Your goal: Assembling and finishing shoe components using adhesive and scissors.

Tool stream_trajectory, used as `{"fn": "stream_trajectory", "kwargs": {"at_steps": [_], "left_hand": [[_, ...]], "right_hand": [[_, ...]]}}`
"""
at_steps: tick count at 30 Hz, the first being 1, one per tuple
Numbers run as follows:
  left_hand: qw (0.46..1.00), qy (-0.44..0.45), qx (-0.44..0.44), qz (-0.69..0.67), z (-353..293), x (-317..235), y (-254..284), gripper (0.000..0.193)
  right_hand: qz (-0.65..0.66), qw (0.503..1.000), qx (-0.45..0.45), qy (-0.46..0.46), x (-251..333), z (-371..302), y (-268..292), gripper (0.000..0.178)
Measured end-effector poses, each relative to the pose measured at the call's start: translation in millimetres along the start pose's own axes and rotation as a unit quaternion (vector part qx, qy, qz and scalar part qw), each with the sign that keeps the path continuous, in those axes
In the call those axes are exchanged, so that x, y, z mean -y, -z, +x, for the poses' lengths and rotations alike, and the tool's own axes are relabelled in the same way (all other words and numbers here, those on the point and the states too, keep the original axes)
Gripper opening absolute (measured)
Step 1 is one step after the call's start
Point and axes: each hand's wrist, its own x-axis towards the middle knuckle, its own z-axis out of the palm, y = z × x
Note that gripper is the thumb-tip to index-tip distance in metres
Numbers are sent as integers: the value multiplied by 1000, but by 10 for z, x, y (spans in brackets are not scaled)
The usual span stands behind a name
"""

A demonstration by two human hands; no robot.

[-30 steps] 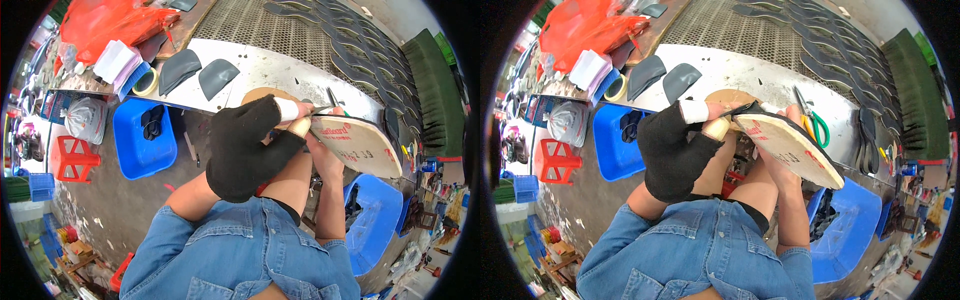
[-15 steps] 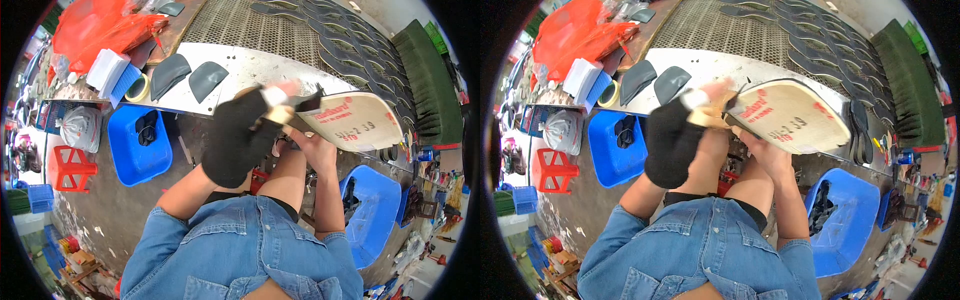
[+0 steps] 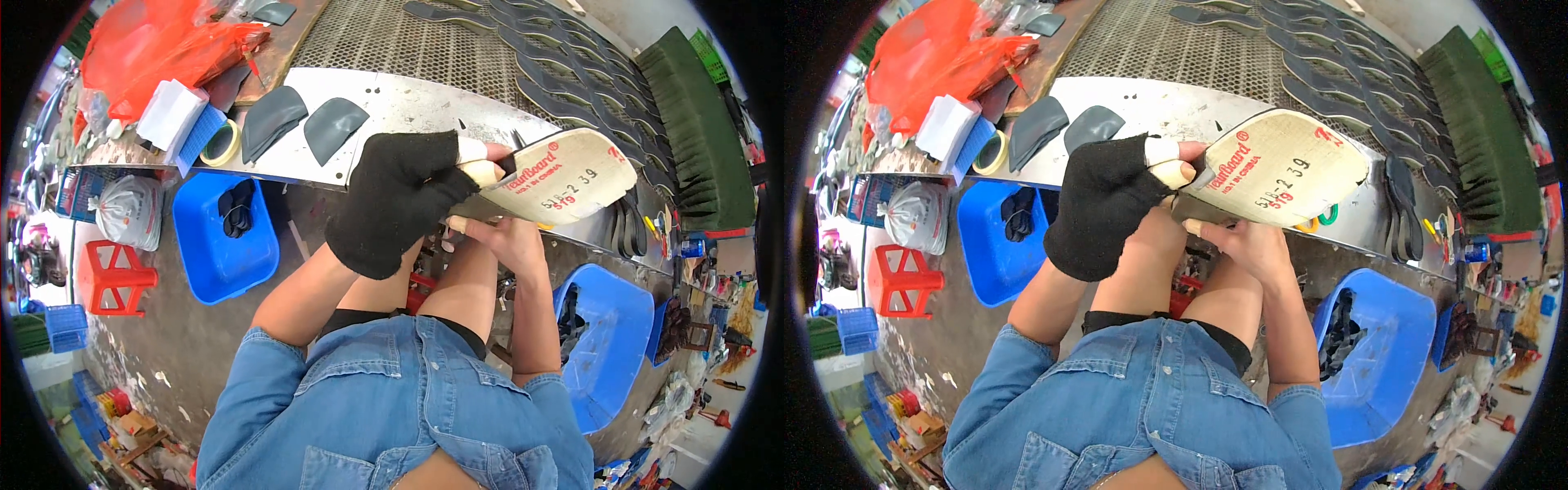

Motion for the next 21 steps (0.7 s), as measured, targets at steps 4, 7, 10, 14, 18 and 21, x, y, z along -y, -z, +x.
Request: {"fn": "stream_trajectory", "kwargs": {"at_steps": [4, 7, 10, 14, 18, 21], "left_hand": [[997, 53, 42, 39, 44, 0, 54, 19], [989, -23, 57, 134, 102, -9, 78, 16], [993, 15, 22, 118, 143, -41, 59, 15], [994, 87, 33, -59, 149, 155, 228, 35], [983, 115, 132, -59, 93, 380, 295, 76], [964, 167, 155, -136, 44, 290, 106, 79]], "right_hand": [[-6, 999, 42, 13, 16, -39, 70, 68], [-22, 996, 74, 36, 12, -43, 149, 70], [-27, 989, 141, 41, 139, -19, 215, 65], [-149, 980, 119, 63, 255, 30, 362, 59], [-205, 966, 91, 130, 389, 29, 452, 60], [-181, 973, 141, 39, 417, 46, 499, 61]]}}
